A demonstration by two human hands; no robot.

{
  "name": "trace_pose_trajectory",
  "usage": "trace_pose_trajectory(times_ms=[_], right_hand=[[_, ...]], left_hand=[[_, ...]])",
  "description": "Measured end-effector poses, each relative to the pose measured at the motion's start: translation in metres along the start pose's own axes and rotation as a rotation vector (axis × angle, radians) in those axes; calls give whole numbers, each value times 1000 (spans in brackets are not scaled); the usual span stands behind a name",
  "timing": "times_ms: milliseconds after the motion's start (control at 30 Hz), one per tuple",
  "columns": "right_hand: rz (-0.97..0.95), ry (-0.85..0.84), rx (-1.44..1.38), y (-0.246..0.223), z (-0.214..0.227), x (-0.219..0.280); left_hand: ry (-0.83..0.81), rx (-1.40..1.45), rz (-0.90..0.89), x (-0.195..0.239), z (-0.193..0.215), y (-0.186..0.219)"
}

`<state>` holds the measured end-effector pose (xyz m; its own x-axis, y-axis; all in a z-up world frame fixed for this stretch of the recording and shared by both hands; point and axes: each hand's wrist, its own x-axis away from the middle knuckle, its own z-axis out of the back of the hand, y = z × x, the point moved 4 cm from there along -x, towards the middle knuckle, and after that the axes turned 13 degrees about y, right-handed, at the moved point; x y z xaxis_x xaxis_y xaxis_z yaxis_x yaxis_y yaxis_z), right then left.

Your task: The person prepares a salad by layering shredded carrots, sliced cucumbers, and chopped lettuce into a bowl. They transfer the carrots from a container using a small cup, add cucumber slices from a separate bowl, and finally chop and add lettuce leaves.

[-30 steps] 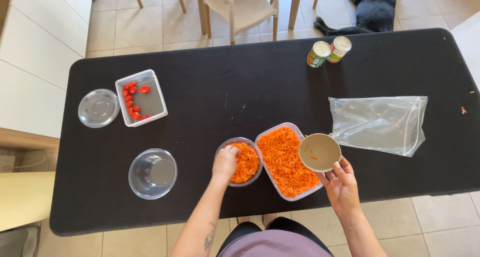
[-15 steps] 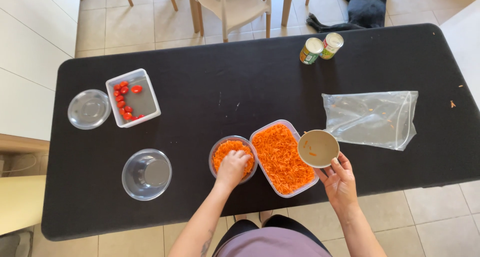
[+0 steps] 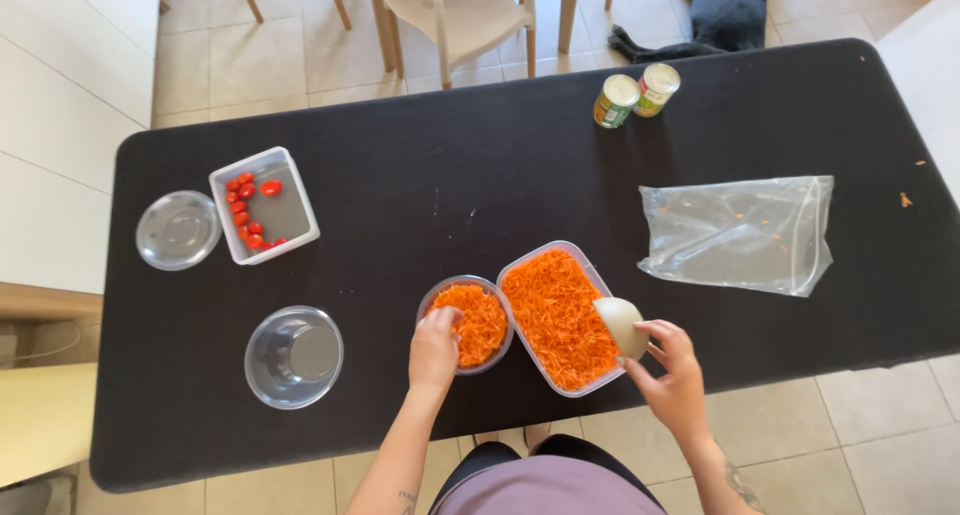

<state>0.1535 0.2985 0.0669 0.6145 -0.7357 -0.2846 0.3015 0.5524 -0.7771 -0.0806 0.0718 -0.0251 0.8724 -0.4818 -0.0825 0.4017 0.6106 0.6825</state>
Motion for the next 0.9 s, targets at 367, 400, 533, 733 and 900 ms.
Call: trace_pose_trajectory(times_ms=[367, 400, 533, 733, 900], right_hand=[[-323, 5, -146, -12, -6, -6], [-387, 28, -139, -12, -6, -7], [-632, 168, -189, -6, -3, -11], [-1010, 182, -492, 2, 2, -23], [-964, 70, -489, 26, 15, -59]], left_hand=[[92, 49, -51, -6, 11, 23], [19, 14, 35, -7, 15, 26], [-40, 44, 4, -5, 15, 43], [13, 135, -196, 10, -36, 78], [-138, 48, -139, 10, -100, 113]])
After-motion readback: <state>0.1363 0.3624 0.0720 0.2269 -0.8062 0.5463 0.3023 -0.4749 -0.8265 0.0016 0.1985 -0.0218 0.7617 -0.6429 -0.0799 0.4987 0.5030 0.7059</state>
